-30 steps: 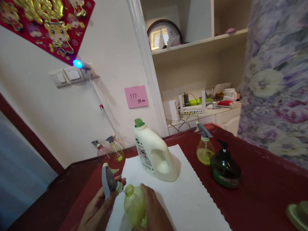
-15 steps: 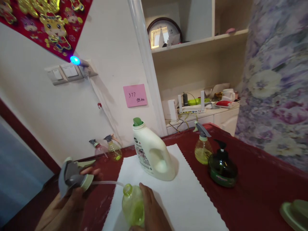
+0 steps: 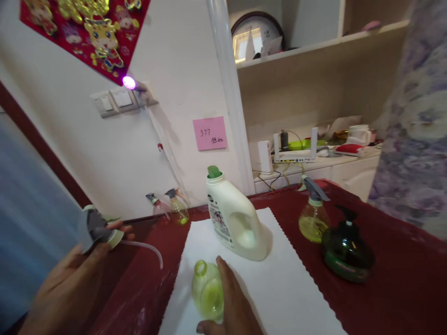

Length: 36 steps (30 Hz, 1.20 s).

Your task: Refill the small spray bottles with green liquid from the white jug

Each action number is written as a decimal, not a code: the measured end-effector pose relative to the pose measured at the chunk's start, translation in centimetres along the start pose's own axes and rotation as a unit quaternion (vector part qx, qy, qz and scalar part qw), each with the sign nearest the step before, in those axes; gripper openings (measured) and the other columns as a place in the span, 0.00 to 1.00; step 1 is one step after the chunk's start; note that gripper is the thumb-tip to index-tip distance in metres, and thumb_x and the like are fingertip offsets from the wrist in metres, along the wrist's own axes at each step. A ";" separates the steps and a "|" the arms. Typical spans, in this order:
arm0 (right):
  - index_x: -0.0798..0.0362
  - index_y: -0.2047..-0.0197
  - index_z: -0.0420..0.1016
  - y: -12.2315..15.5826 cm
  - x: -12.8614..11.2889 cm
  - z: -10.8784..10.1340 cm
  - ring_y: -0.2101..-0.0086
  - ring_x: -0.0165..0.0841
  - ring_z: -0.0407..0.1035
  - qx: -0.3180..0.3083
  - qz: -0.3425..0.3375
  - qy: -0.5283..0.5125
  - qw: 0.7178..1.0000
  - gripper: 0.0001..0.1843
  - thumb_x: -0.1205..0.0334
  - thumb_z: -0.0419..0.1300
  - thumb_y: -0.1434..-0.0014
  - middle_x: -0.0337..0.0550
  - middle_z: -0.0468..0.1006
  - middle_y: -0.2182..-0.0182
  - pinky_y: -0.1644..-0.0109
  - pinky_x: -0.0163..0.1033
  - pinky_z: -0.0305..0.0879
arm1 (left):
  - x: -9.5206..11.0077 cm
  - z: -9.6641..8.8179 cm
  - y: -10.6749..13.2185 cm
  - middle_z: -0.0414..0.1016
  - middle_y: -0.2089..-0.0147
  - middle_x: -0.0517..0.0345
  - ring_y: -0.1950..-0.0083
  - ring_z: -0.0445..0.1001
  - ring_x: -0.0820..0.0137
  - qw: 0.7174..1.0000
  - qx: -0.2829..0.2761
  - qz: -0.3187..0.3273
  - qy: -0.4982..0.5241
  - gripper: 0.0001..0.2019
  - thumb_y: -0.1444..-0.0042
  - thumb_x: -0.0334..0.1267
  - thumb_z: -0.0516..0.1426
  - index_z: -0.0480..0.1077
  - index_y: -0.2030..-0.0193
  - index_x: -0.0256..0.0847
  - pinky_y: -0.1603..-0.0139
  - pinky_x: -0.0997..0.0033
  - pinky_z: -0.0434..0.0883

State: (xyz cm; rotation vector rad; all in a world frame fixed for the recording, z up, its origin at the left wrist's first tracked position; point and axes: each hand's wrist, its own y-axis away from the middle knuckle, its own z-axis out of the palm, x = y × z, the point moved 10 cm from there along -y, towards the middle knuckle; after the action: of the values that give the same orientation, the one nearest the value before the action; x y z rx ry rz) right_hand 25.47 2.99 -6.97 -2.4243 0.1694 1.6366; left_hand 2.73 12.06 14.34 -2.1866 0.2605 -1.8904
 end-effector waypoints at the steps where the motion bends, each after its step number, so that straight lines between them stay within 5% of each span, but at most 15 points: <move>1: 0.55 0.25 0.41 0.1 0.1 0.0 0.29 0.45 0.46 0.008 -0.004 0.000 1.000 0.59 0.70 0.67 0.55 0.56 0.51 0.27 0.28 0.53 0.47 | -0.2 -0.1 -0.5 0.82 0.50 0.58 0.46 0.78 0.58 1.000 -0.020 -0.001 -0.020 0.30 0.45 0.56 0.64 0.72 0.40 0.42 0.52 0.73 0.76; 3: 0.53 0.25 0.41 0.3 0.3 -0.1 0.30 0.45 0.47 0.032 -0.015 0.003 0.999 0.56 0.67 0.66 0.51 0.55 0.52 0.27 0.28 0.54 0.48 | -0.7 0.0 -1.7 0.82 0.52 0.56 0.49 0.79 0.58 0.993 -0.083 0.023 -0.081 0.28 0.43 0.55 0.62 0.72 0.41 0.41 0.54 0.71 0.76; 6: 0.51 0.25 0.42 0.8 0.1 -0.3 0.30 0.45 0.47 0.058 -0.045 0.019 0.997 0.49 0.64 0.62 0.44 0.52 0.52 0.27 0.28 0.55 0.50 | -1.2 1.0 -3.0 0.81 0.52 0.52 0.50 0.78 0.55 0.947 -0.176 0.122 -0.241 0.22 0.42 0.54 0.60 0.75 0.48 0.42 0.52 0.68 0.73; 11: 0.49 0.26 0.46 1.2 -0.4 -1.8 0.31 0.46 0.51 0.117 -0.073 0.065 0.988 0.36 0.57 0.54 0.33 0.51 0.56 0.29 0.29 0.53 0.54 | -6.7 3.9 -2.9 0.81 0.63 0.53 0.59 0.78 0.57 0.768 -0.270 0.176 -0.553 0.13 0.36 0.42 0.49 0.73 0.64 0.44 0.56 0.63 0.66; 13: 0.48 0.28 0.51 1.2 -0.5 -2.6 0.33 0.48 0.55 0.144 -0.070 0.081 0.984 0.32 0.54 0.53 0.32 0.51 0.61 0.31 0.30 0.53 0.57 | -9.4 4.4 -2.7 0.82 0.57 0.49 0.53 0.79 0.54 0.733 -0.277 0.168 -0.598 0.13 0.37 0.39 0.49 0.74 0.62 0.44 0.48 0.58 0.64; 17: 0.46 0.34 0.62 1.8 -1.5 -5.2 0.39 0.48 0.65 0.235 -0.104 0.080 0.963 0.25 0.51 0.52 0.32 0.51 0.70 0.38 0.36 0.51 0.65 | -14.0 3.9 -3.2 0.82 0.51 0.42 0.47 0.77 0.50 0.726 -0.282 0.142 -0.611 0.14 0.41 0.35 0.50 0.77 0.57 0.41 0.42 0.50 0.63; 21: 0.44 0.37 0.63 2.7 -3.7 -10.6 0.43 0.46 0.68 0.352 -0.153 0.064 0.921 0.25 0.50 0.57 0.34 0.49 0.71 0.41 0.40 0.52 0.67 | -16.6 2.7 -4.1 0.81 0.49 0.41 0.45 0.77 0.48 0.716 -0.284 0.125 -0.625 0.18 0.42 0.34 0.49 0.78 0.54 0.39 0.41 0.44 0.64; 25: 0.47 0.36 0.62 0.7 -4.7 -16.3 0.39 0.48 0.62 0.402 -0.128 0.030 0.906 0.32 0.43 0.60 0.39 0.51 0.66 0.38 0.35 0.58 0.58 | -17.2 2.0 -4.2 0.80 0.45 0.43 0.42 0.76 0.51 0.708 -0.291 0.127 -0.631 0.21 0.40 0.34 0.47 0.77 0.47 0.41 0.41 0.47 0.66; 28: 0.52 0.36 0.61 -2.7 -4.4 -18.3 0.39 0.49 0.63 0.377 -0.093 -0.010 0.921 0.40 0.39 0.62 0.44 0.56 0.67 0.38 0.35 0.58 0.57 | -16.3 1.7 -4.1 0.78 0.42 0.44 0.40 0.75 0.50 0.715 -0.278 0.133 -0.627 0.21 0.42 0.35 0.50 0.77 0.45 0.42 0.39 0.46 0.67; 32: 0.57 0.37 0.63 -6.6 -4.1 -18.6 0.54 0.49 0.75 0.334 -0.066 -0.021 0.940 0.45 0.38 0.65 0.49 0.56 0.78 0.51 0.48 0.55 0.70 | -13.9 1.8 -3.6 0.76 0.39 0.47 0.37 0.72 0.52 0.779 -0.259 0.151 -0.551 0.22 0.42 0.39 0.53 0.75 0.42 0.44 0.34 0.47 0.65; 36: 0.56 0.42 0.69 -8.1 -4.7 -18.3 0.52 0.47 0.74 0.344 -0.069 -0.031 0.936 0.42 0.39 0.68 0.54 0.54 0.78 0.50 0.49 0.49 0.71 | -12.7 2.4 -2.0 0.71 0.33 0.50 0.31 0.65 0.52 0.868 -0.272 0.119 -0.397 0.26 0.41 0.49 0.55 0.71 0.37 0.45 0.29 0.49 0.60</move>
State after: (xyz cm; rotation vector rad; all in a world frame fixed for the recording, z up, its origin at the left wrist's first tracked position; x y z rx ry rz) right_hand 41.87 6.38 4.89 -1.8040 0.4638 1.2970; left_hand 3.22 17.72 2.58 -2.8935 0.9174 -0.7041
